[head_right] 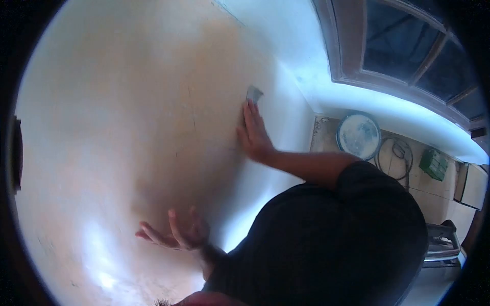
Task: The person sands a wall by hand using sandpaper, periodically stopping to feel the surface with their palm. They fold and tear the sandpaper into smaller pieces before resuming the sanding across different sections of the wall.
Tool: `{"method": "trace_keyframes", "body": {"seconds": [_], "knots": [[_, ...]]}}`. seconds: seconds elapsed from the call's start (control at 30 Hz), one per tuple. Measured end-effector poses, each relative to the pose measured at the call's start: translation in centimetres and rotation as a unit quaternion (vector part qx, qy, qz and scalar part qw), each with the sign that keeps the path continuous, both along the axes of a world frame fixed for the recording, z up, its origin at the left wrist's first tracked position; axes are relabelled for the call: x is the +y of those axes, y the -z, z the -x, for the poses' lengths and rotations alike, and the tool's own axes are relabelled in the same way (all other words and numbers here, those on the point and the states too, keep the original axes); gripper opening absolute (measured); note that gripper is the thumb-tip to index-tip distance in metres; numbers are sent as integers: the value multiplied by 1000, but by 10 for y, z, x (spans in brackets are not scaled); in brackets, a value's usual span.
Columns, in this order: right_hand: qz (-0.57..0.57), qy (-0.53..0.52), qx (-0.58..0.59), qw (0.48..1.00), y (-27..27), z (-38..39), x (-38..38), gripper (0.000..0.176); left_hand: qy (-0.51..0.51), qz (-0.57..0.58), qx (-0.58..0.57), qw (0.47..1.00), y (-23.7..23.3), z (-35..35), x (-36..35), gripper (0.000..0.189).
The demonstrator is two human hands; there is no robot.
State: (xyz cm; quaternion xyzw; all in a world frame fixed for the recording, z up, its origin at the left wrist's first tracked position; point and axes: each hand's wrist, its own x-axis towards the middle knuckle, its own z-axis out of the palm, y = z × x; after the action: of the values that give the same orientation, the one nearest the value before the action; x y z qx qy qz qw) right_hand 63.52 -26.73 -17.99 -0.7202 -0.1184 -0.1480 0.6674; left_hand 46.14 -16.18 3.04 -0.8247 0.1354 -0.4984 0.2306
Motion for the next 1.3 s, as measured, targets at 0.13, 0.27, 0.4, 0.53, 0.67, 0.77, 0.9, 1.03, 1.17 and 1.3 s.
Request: {"method": "trace_keyframes", "body": {"seconds": [0.13, 0.27, 0.4, 0.53, 0.67, 0.77, 0.9, 1.03, 1.17, 1.3], "knots": [[46, -24, -19, 998, -4, -26, -6, 74, -131, -13, -23, 991, 7, 0, 0, 45], [-311, -50, 139, 939, 6, -162, -34, 73, -203, -4, 18, 979, 10, 1, -9, 46], [-42, -13, 83, 996, 18, -94, -14, 83, -257, -40, -42, 965, 11, -5, -8, 53], [40, -111, -32, 993, 13, -24, -13, 117, -305, -55, -43, 950, 7, -13, -13, 59], [-4, -78, -52, 996, -36, -108, -38, 116, -317, -36, -2, 948, 8, -13, -15, 58], [31, -74, -111, 991, -47, -98, -36, 114, -329, -15, -51, 943, 9, -16, -18, 57], [93, -157, -182, 966, 17, -24, -19, 117, -334, -24, -27, 942, 10, -12, -13, 53], [140, -89, -278, 946, -31, -95, -33, 118, -329, -35, -22, 943, 8, -12, -13, 50], [101, -36, -319, 942, -137, -158, -54, 115, -330, -33, -32, 943, 11, -13, -11, 47], [97, -57, -331, 937, -75, -101, -21, 114, -321, -40, -45, 945, 8, -13, -9, 46]]}}
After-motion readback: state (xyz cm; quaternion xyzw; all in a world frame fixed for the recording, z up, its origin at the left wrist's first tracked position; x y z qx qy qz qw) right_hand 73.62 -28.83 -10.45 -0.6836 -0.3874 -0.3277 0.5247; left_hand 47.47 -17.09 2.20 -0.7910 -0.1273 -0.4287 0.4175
